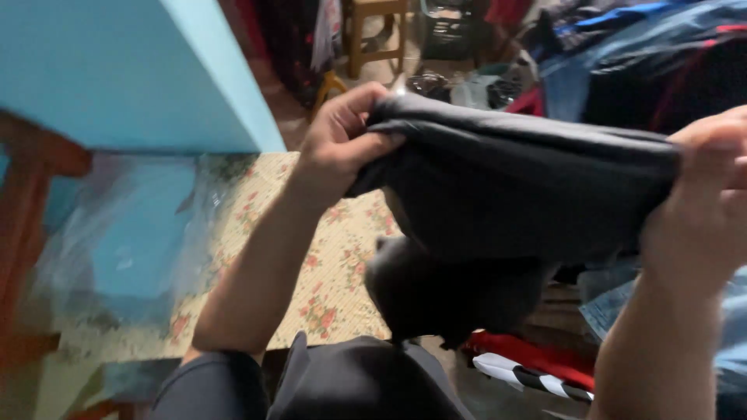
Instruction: Using a lint roller to remove debris and lint from a grey t-shirt laid out on a table.
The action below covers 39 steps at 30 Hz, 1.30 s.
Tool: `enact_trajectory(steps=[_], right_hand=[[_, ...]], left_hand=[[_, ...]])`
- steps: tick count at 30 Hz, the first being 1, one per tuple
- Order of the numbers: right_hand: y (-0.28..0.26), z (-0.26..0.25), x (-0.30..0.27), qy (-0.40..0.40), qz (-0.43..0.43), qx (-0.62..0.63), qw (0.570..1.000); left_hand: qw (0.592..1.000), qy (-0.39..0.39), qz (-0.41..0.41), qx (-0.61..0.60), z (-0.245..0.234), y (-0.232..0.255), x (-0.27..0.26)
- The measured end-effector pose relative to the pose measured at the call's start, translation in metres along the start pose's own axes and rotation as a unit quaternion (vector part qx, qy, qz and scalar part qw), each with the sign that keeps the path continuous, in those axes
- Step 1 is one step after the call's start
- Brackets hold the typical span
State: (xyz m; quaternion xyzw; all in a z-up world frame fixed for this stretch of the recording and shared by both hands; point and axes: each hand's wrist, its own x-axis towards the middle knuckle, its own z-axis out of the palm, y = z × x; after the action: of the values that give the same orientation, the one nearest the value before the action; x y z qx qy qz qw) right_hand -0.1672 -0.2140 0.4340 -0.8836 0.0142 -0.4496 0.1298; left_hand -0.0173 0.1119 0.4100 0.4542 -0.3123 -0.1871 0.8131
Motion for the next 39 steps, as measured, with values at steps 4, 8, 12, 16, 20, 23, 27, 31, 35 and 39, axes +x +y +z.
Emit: enact_trajectory(steps=[4, 8, 12, 16, 20, 23, 27, 31, 35, 39], right_hand=[[-0.079, 0.037, 0.002, -0.087, 0.063, 0.248, 0.963], [-0.135, 0.082, -0.024, -0.164, 0.050, 0.296, 0.940], [-0.202, 0.096, -0.084, -0.162, -0.021, 0.356, 0.920], [-0.216, 0.138, -0.157, -0.266, 0.032, 0.303, 0.915], [-0.193, 0.164, -0.175, -0.189, 0.173, 0.443, 0.859], [-0.213, 0.146, -0.139, -0.123, 0.265, 0.539, 0.790], [-0.187, 0.140, -0.117, -0.084, 0.215, 0.476, 0.849], [-0.197, 0.112, -0.092, -0.155, 0.168, 0.400, 0.888], [-0.189, 0.102, -0.065, -0.343, 0.121, 0.260, 0.894], [-0.172, 0.113, -0.056, -0.493, 0.100, 0.200, 0.841]], left_hand=[[0.998, 0.046, 0.037, -0.021, -0.008, 0.065, -0.042], [0.993, 0.084, 0.086, 0.017, -0.012, 0.075, -0.078], [0.978, 0.159, 0.125, 0.041, -0.007, 0.055, -0.102], [0.981, 0.179, 0.067, 0.039, -0.007, 0.038, -0.124], [0.976, 0.207, 0.043, 0.047, -0.029, 0.027, -0.147], [0.974, 0.203, 0.055, 0.083, -0.050, 0.012, -0.162], [0.958, 0.191, 0.054, 0.205, -0.062, 0.021, -0.180], [0.900, 0.285, 0.078, 0.321, -0.072, 0.002, -0.182], [0.910, 0.355, 0.065, 0.203, -0.074, 0.010, -0.169], [0.892, 0.369, 0.088, 0.245, -0.077, 0.004, -0.167]])
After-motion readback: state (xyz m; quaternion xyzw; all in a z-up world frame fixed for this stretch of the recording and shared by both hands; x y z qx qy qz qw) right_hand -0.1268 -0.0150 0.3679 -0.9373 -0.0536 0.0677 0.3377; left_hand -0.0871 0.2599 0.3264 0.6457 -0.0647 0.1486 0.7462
